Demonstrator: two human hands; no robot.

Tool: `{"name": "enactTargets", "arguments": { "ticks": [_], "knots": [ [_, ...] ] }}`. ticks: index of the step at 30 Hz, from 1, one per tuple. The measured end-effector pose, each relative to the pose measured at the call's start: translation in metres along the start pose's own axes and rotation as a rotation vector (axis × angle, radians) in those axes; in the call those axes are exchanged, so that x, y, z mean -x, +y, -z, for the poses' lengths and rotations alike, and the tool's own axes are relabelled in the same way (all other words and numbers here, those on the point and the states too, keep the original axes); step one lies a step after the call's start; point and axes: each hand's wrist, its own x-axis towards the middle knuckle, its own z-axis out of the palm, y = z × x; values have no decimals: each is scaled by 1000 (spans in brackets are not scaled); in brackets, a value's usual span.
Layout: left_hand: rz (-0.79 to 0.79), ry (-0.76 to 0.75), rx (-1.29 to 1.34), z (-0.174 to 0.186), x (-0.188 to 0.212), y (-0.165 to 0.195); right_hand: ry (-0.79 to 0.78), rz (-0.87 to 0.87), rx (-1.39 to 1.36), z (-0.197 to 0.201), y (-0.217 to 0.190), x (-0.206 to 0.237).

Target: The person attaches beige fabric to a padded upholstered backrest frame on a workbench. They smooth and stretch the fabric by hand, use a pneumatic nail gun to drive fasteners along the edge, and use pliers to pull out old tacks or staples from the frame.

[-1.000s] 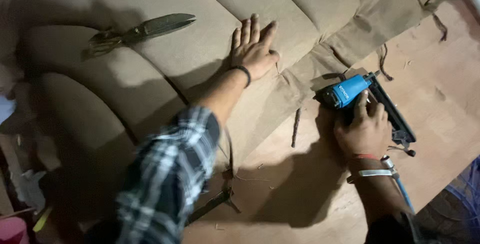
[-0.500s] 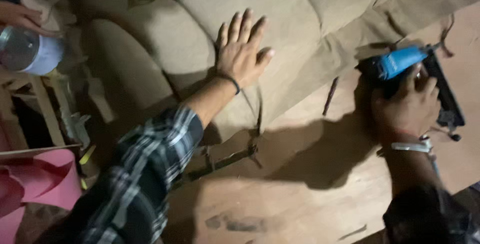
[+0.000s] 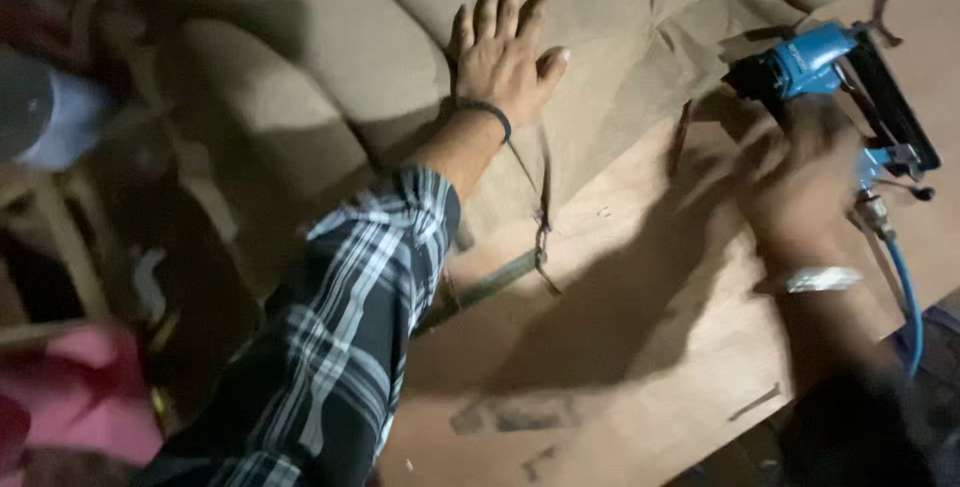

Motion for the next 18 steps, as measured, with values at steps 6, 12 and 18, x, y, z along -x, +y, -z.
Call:
{"name": "enactTargets", "arguments": {
  "ticks": [6,12,18],
  "knots": [
    [-53,-52,40,4,5,-1,-197,-445,-511,7,-195,88],
    [-291,-214,-43,23,22,-25,56,-263,-385,29,-253,111],
    [-361,-184,-46,44,59,-39,35,-371,-395,22,-247,117]
  ]
}}
